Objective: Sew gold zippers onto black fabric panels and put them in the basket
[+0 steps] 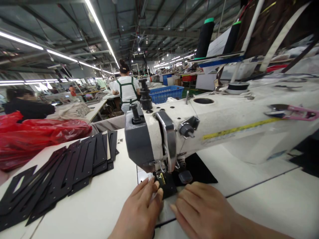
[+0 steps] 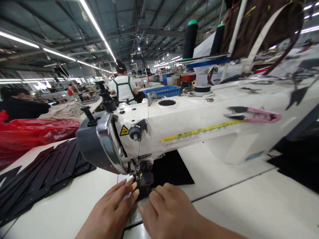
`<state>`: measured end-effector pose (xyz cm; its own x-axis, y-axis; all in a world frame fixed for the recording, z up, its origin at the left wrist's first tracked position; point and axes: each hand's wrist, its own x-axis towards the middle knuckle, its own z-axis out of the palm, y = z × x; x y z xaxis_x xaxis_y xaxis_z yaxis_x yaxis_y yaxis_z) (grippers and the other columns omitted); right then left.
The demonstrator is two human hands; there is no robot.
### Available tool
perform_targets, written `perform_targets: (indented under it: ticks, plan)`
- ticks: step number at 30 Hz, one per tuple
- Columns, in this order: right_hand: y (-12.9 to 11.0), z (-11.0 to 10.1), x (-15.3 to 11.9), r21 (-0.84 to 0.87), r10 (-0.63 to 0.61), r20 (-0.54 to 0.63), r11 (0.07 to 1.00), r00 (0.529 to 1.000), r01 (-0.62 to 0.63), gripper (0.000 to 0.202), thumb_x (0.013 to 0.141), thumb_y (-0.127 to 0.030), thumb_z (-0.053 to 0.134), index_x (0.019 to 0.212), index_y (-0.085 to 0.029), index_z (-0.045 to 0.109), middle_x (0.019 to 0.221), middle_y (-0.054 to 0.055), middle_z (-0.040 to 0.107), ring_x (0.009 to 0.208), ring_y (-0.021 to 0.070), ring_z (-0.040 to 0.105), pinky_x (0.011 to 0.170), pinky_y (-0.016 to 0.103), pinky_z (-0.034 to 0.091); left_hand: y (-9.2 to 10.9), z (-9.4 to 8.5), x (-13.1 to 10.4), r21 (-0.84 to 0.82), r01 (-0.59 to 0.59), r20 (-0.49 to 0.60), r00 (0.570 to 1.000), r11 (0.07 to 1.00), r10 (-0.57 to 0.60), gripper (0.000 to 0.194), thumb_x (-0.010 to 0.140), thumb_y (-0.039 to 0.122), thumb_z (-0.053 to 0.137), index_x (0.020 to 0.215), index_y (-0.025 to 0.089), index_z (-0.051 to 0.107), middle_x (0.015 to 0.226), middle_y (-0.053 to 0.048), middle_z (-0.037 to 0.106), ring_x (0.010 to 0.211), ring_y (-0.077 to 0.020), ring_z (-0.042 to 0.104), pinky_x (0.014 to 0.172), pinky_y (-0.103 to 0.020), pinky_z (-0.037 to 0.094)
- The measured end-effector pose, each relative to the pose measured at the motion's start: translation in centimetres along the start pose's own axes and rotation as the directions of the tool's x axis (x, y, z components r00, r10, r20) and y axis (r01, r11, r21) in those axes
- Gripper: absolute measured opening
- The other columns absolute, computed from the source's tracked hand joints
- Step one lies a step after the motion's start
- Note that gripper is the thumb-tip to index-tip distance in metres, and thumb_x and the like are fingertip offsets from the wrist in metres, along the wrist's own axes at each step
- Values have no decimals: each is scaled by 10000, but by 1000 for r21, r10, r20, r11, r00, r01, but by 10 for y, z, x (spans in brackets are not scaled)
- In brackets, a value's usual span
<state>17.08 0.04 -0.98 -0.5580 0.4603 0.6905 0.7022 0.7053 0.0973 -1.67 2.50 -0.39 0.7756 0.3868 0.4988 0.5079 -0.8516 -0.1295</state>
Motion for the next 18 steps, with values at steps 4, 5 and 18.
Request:
perform_targets:
  ticks: [4, 5, 18]
  plan:
    - [4, 2, 3, 39, 103, -45, 994, 994, -102, 264, 880, -109, 373, 905, -99, 635, 850, 99, 668, 810, 211, 615, 736, 346, 511, 1, 4, -6, 5, -6, 9, 1000, 1000, 6, 294, 918, 125, 301, 1015, 83, 576, 1001, -147, 652, 1016, -241, 596, 881, -389, 510]
    - [5, 6, 4, 49, 108, -32, 993, 994, -107, 269, 874, -92, 371, 959, -79, 627, 909, 107, 670, 853, 212, 616, 761, 340, 516, 1, 4, -5, 8, -1, 8, 1000, 1000, 1, 296, 920, 124, 299, 1010, 83, 577, 1000, -145, 651, 1016, -238, 596, 886, -390, 507]
    - [18, 17, 12, 143, 95, 123, 983, 988, -113, 229, 826, -26, 426, 857, -116, 634, 879, 87, 680, 815, 207, 635, 710, 311, 537, -3, 5, 7, -128, 144, -29, 988, 981, -149, 267, 921, 145, 323, 929, 121, 589, 914, -117, 628, 884, -219, 603, 815, -379, 531]
